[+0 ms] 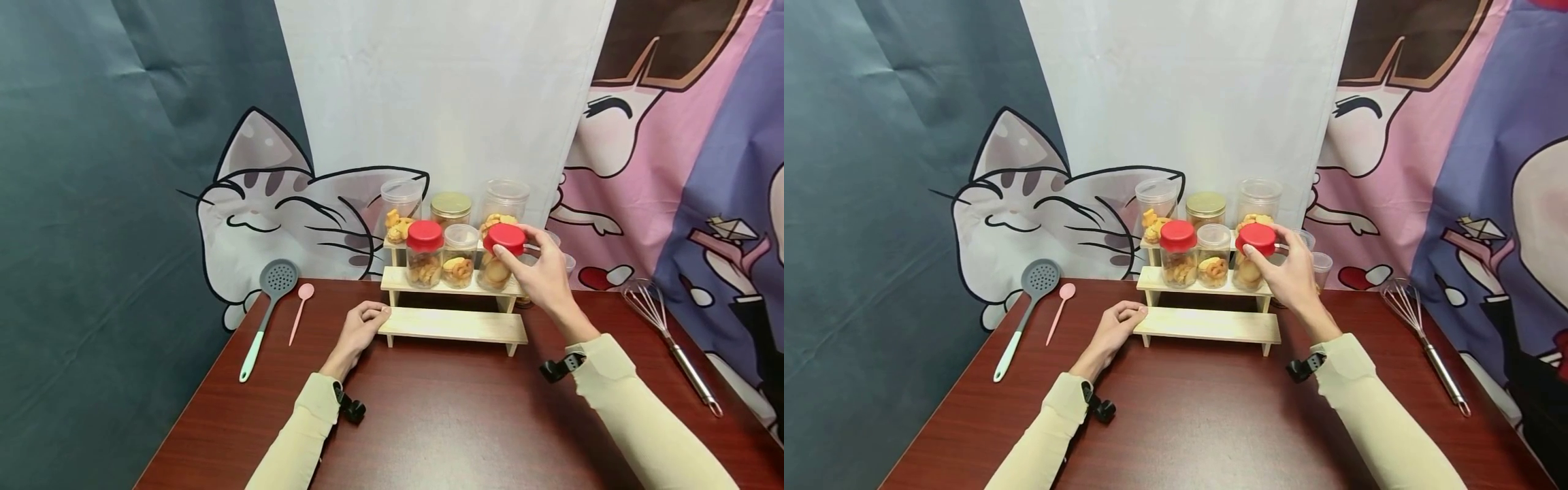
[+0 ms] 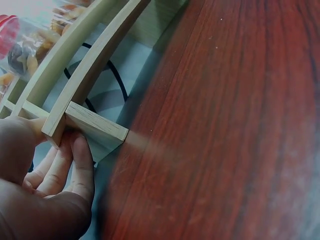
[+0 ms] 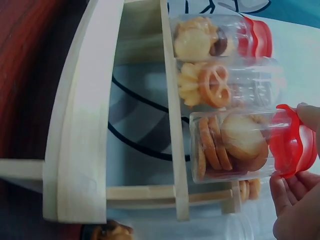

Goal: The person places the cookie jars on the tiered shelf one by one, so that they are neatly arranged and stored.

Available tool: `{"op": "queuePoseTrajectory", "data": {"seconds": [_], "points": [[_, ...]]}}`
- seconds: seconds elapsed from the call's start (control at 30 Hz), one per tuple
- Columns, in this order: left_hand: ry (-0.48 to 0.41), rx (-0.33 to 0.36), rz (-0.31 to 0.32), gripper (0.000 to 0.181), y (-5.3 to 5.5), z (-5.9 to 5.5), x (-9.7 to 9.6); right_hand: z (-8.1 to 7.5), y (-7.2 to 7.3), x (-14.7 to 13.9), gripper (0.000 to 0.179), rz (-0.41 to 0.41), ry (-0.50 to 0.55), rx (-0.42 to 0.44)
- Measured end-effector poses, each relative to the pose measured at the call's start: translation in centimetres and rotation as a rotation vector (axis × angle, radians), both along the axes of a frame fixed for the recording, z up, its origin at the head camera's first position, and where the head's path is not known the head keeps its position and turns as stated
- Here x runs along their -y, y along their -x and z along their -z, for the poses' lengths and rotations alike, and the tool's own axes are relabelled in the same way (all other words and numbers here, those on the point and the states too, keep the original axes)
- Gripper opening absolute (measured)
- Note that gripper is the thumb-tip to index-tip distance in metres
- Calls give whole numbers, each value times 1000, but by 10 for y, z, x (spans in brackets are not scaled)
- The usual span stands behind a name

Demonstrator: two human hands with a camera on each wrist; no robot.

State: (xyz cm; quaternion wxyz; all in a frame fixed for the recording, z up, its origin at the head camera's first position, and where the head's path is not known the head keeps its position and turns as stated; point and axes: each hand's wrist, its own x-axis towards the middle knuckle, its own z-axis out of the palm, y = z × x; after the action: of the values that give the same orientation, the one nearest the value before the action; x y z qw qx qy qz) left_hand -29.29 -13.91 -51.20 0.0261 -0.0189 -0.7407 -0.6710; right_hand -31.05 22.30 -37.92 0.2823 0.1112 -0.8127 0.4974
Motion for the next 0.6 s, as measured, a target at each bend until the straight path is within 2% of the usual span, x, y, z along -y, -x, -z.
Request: {"op": "queuePoseTrajectory", "data": {"seconds": [0.13,0.37,0.6], "points": [[-6,6,-2,27,0,-1,-1,3,3,6,66,-10,1,13],[-3,8,5,26,-1,-4,-2,4,6,10,71,36,1,46],[1,3,2,26,-2,-2,-1,8,12,12,70,37,-1,30]]}}
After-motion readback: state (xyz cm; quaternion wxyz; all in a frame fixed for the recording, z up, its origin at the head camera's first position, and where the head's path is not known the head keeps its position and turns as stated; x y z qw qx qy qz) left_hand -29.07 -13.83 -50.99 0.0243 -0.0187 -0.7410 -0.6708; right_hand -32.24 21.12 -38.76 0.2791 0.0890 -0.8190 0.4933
